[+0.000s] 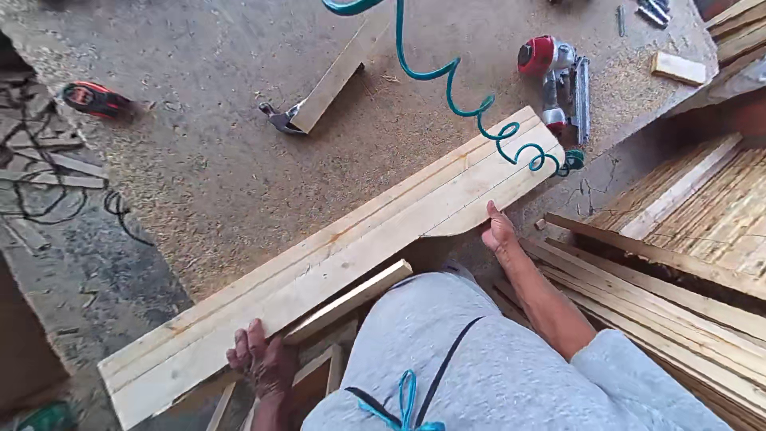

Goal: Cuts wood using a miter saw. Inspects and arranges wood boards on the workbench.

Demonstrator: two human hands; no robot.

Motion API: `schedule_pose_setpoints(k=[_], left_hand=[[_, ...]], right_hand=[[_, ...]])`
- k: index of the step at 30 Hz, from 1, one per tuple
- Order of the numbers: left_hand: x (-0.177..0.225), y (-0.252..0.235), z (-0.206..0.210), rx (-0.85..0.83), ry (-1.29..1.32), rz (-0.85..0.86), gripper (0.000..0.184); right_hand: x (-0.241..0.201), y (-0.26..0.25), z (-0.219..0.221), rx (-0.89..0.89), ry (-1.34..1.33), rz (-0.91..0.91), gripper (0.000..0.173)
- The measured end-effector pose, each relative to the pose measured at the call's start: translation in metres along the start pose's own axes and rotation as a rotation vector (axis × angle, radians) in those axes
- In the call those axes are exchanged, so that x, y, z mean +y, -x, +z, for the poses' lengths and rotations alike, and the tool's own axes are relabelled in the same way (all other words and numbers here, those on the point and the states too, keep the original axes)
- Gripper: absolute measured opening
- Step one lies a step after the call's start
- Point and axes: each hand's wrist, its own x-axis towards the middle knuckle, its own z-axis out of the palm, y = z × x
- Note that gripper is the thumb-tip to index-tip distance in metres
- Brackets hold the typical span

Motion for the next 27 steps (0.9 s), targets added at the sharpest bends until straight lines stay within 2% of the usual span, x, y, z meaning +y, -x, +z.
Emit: schedule_pose_setpoints(k=[6,7,9,11,12,14,15,16,18,19,20,21,23,25,27], left_hand=[[-0.033,-0.048,0.011,-0.128,0.030,-0.018,0.019],[-0.029,-0.048,0.009,-0.158,0.047,-0.008,0.018],[-0.015,-0.041,0.003,-0.193,0.080,0.007,0.018],[0.004,-0.027,-0.002,-0.177,0.093,0.018,0.018],[0.016,-0.021,-0.004,-0.173,0.100,0.007,0.019],[0.038,-0.013,-0.010,-0.206,0.079,-0.051,0.022],[0.047,-0.012,-0.012,-0.215,0.039,-0.069,0.022],[0.054,-0.012,-0.014,-0.220,0.002,-0.082,0.020],[0.058,-0.013,-0.019,-0.248,-0.044,-0.056,0.016],[0.056,-0.015,-0.021,-0.279,-0.031,-0.008,0.018],[0.053,-0.015,-0.024,-0.317,-0.005,0.045,0.028],[0.048,-0.016,-0.025,-0.359,0.015,0.080,0.039],[0.026,-0.017,-0.024,-0.457,0.020,0.071,0.047],[-0.013,-0.011,-0.026,-0.560,0.018,-0.052,0.047],[-0.056,0.001,-0.027,-0.605,0.023,-0.271,0.051]], right_hand=[[0.026,-0.029,0.045,-0.059,0.100,0.010,0.043],[0.022,-0.025,0.046,-0.045,0.220,0.031,0.046],[0.015,-0.003,0.048,-0.021,0.705,0.118,0.054],[0.017,0.035,0.051,-0.180,1.134,0.259,0.061],[0.023,0.055,0.053,-0.322,1.204,0.326,0.060],[0.043,0.085,0.054,-0.602,1.186,0.421,0.059],[0.054,0.095,0.055,-0.666,1.149,0.416,0.056],[0.063,0.101,0.058,-0.649,1.107,0.379,0.050],[0.077,0.103,0.062,-0.504,1.017,0.279,0.036],[0.081,0.099,0.060,-0.454,0.965,0.242,0.031],[0.083,0.094,0.055,-0.430,0.913,0.205,0.026],[0.083,0.087,0.046,-0.423,0.864,0.162,0.024],[0.083,0.068,0.031,-0.421,0.810,0.051,0.021],[0.087,0.048,0.021,-0.431,0.782,-0.048,0.017],[0.091,0.029,0.011,-0.448,0.796,-0.127,0.012]])
